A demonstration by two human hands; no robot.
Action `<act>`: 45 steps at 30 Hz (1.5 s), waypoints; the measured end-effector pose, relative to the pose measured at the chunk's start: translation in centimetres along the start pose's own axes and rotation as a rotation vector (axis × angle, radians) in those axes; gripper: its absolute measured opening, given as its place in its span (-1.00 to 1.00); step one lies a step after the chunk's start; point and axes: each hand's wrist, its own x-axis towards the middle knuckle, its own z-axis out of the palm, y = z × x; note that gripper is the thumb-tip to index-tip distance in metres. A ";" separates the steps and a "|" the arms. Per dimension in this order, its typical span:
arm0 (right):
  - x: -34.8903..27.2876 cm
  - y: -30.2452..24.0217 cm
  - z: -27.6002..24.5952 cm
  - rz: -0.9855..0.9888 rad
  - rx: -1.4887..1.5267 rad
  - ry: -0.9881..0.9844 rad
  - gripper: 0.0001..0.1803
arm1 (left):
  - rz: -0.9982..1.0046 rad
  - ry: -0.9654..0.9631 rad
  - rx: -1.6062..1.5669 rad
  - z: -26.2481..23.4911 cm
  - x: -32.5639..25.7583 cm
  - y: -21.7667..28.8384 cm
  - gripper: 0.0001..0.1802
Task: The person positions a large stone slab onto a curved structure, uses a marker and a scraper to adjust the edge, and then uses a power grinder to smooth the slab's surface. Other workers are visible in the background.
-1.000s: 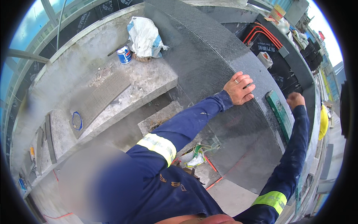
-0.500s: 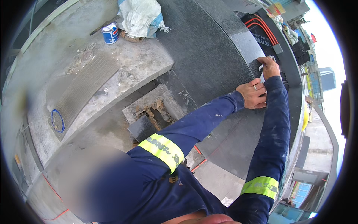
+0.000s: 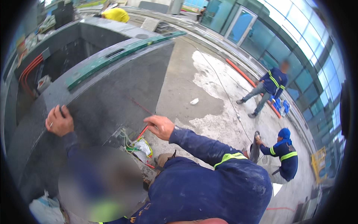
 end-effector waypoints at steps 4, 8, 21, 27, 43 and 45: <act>-12.4 6.9 -4.0 0.405 -0.199 0.073 -0.68 | -0.139 -0.558 0.005 0.8 4.6 -4.3 -0.68; -15.1 11.0 -3.7 0.490 -0.093 0.098 -0.65 | -0.090 -1.053 -0.053 5.8 7.2 -17.3 -0.59; -26.8 14.6 -5.2 0.816 -0.191 -0.016 -0.64 | 0.127 -1.103 0.136 6.3 4.7 -16.9 -0.55; -31.2 8.5 -1.0 0.876 -0.157 -0.083 -0.62 | 0.113 -1.111 -0.164 0.7 5.6 -13.6 -0.56; -35.7 -4.3 1.4 0.895 -0.202 -0.101 -0.63 | -0.092 -0.935 -0.267 5.3 3.3 -16.1 -0.46; -34.8 -3.8 1.8 0.863 -0.211 -0.111 -0.63 | -0.152 -0.918 -0.311 6.1 3.6 -17.4 -0.46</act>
